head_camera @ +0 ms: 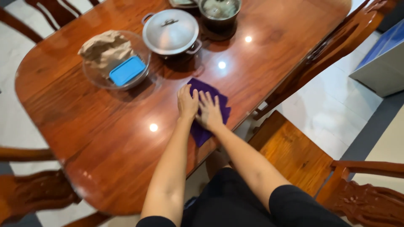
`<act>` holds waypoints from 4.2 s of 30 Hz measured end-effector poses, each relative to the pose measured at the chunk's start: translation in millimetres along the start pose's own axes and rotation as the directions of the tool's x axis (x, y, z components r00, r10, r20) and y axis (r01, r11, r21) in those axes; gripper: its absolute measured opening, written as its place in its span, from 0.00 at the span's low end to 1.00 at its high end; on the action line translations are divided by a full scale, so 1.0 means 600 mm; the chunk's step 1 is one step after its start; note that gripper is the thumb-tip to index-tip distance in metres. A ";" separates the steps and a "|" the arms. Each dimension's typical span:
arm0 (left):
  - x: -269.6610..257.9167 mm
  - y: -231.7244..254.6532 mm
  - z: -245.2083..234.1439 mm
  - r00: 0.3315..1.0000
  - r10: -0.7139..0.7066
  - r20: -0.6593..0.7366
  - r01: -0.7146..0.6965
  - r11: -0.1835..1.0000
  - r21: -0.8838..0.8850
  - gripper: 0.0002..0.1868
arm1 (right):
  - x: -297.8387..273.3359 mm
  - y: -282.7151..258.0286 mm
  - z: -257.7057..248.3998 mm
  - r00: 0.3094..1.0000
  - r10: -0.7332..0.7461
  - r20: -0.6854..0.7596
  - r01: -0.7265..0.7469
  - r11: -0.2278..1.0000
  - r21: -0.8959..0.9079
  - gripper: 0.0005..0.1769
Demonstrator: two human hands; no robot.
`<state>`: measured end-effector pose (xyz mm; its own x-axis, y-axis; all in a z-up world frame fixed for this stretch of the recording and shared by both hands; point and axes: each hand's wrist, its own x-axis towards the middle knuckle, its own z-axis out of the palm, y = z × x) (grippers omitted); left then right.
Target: The person wipes down the dining table and rearranges items and chairs.
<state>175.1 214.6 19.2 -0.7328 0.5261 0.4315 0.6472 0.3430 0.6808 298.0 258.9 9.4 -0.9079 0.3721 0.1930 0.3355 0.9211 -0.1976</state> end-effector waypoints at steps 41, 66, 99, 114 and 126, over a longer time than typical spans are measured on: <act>0.349 0.017 0.519 0.794 -0.599 -0.098 0.395 0.632 -0.667 0.26 | 0.467 0.776 -0.059 1.000 0.012 -0.011 -0.006 0.916 0.401 0.36; 0.409 0.184 0.624 0.831 -0.517 0.206 0.539 0.655 -0.529 0.27 | 0.326 0.871 -0.073 0.730 0.626 -0.275 -0.628 0.773 0.091 0.32; 0.408 0.076 0.384 0.833 -0.552 -0.031 0.444 0.701 -0.558 0.22 | 0.650 0.597 0.057 0.954 0.198 -0.225 -0.203 0.979 0.000 0.33; 0.494 0.127 0.655 0.763 -0.512 0.396 0.645 0.561 -0.518 0.18 | 0.281 0.814 -0.055 0.837 0.438 -0.328 -0.408 0.899 0.158 0.20; 0.484 0.142 0.689 0.865 -0.313 0.392 0.488 0.707 -0.512 0.33 | 0.489 1.173 0.014 0.716 0.685 -0.130 -0.148 0.331 0.932 0.18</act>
<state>104.2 718.2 -41.8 -0.7540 0.6529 -0.0720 -0.0078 0.1007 0.9949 265.6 1015.3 -80.9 -0.3879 0.9129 0.1274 0.0115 0.1430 -0.9896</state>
